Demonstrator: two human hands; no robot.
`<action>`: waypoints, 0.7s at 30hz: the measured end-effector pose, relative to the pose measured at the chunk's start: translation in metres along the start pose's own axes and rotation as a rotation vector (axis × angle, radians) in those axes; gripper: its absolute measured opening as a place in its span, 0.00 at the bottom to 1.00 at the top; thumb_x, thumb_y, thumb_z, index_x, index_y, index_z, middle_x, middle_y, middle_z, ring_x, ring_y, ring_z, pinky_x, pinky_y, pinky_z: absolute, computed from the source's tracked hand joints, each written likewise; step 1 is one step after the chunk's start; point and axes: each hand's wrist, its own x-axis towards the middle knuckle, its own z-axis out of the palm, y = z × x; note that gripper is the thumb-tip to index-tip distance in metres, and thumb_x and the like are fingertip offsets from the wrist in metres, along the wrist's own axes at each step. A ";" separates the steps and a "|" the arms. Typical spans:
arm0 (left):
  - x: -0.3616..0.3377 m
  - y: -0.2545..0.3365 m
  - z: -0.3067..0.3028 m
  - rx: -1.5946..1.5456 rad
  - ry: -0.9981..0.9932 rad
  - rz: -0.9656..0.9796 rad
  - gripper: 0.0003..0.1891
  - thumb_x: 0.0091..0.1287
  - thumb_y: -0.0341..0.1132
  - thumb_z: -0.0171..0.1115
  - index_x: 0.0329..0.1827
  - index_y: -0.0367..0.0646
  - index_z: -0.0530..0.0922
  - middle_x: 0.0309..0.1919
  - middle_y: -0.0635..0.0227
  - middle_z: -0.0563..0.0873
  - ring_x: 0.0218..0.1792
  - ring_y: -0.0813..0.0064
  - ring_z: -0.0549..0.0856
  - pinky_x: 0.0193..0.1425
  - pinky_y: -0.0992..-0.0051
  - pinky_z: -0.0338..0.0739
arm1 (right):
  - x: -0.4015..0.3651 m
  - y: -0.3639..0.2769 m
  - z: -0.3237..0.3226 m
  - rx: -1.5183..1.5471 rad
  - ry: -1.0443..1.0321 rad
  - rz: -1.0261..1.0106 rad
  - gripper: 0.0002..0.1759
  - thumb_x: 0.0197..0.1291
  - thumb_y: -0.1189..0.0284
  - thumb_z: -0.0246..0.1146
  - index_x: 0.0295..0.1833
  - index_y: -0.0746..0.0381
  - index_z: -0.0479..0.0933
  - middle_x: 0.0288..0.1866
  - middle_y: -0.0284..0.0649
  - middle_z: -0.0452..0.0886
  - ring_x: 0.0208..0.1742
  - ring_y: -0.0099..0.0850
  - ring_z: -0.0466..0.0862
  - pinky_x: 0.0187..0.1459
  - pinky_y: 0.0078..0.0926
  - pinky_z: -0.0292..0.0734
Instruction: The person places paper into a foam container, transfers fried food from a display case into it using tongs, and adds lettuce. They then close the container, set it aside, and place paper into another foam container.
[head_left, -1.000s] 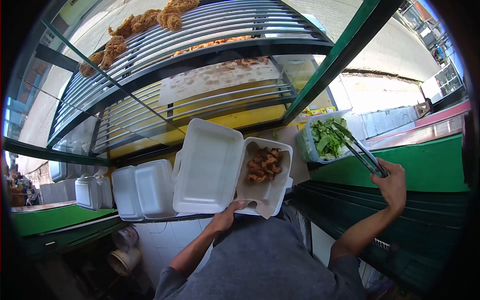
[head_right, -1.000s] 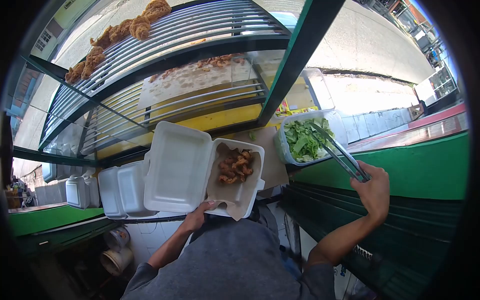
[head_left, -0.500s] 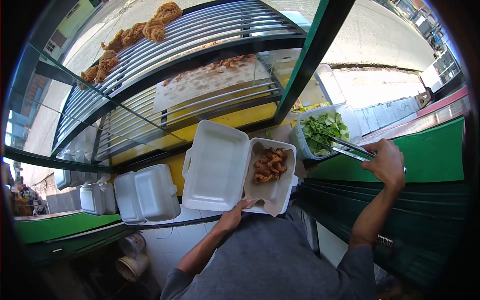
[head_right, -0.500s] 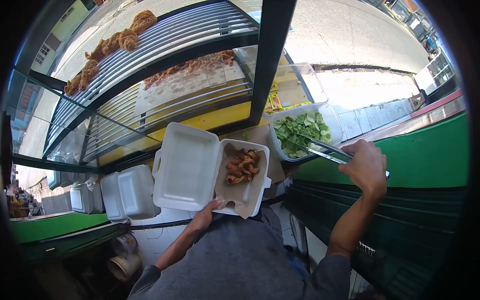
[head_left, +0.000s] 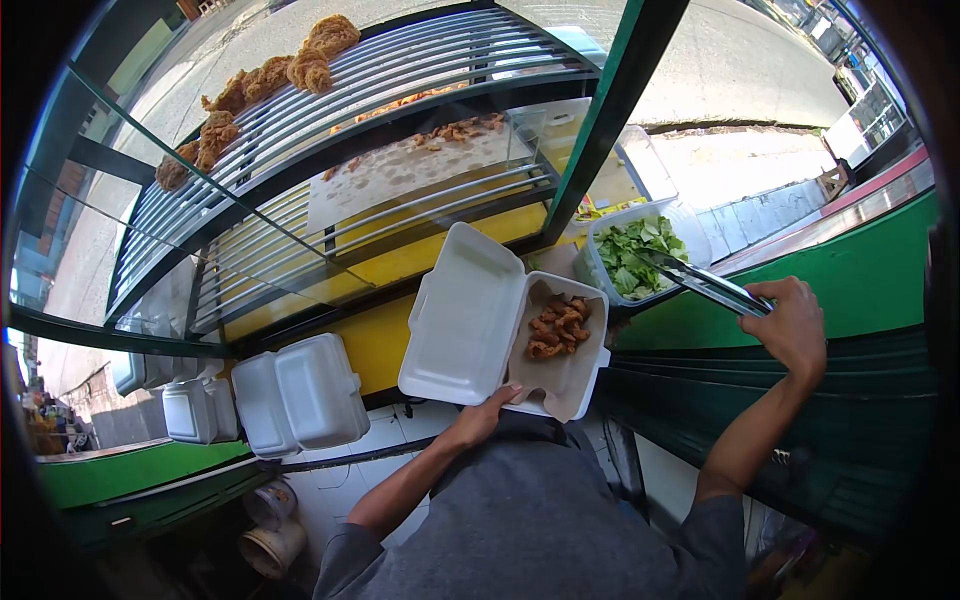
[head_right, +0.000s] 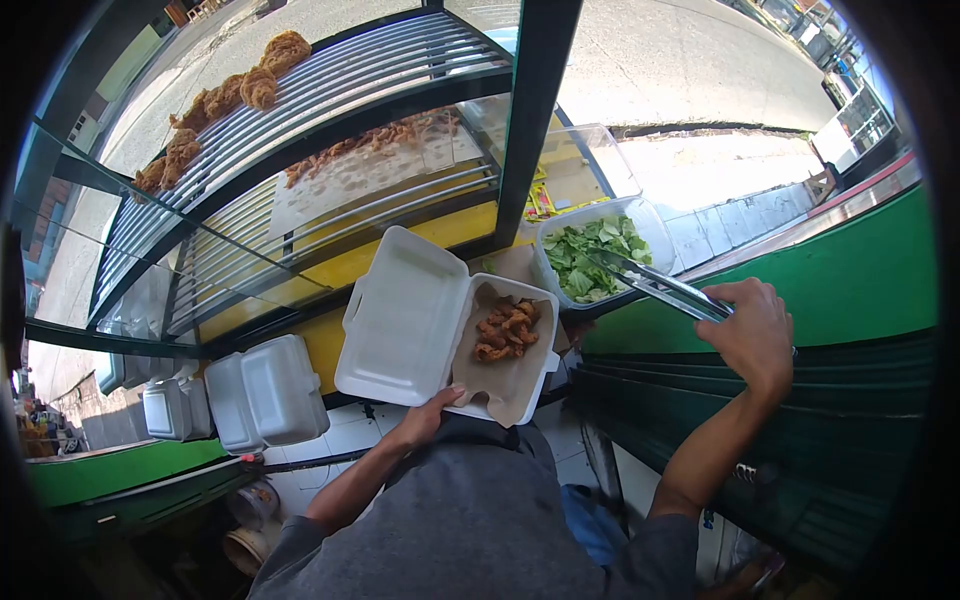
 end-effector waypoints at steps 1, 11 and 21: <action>0.002 -0.001 0.000 0.000 -0.008 0.004 0.25 0.74 0.47 0.54 0.55 0.28 0.76 0.49 0.58 0.82 0.52 0.67 0.77 0.62 0.73 0.68 | 0.003 -0.006 -0.001 -0.040 -0.041 0.014 0.22 0.37 0.67 0.75 0.45 0.56 0.87 0.43 0.45 0.85 0.51 0.44 0.82 0.55 0.41 0.76; 0.006 -0.012 -0.001 -0.142 0.009 -0.067 0.24 0.73 0.47 0.56 0.53 0.30 0.79 0.48 0.61 0.82 0.52 0.70 0.77 0.61 0.75 0.68 | 0.024 -0.007 0.004 -0.189 -0.083 -0.053 0.22 0.41 0.67 0.72 0.48 0.52 0.87 0.45 0.45 0.86 0.47 0.44 0.84 0.54 0.41 0.78; 0.016 -0.023 -0.001 -0.161 0.001 -0.023 0.24 0.73 0.47 0.55 0.52 0.29 0.78 0.47 0.62 0.82 0.51 0.70 0.77 0.61 0.75 0.68 | 0.006 0.029 0.015 0.014 0.142 -0.161 0.19 0.44 0.64 0.72 0.46 0.55 0.87 0.42 0.47 0.85 0.49 0.45 0.81 0.54 0.41 0.75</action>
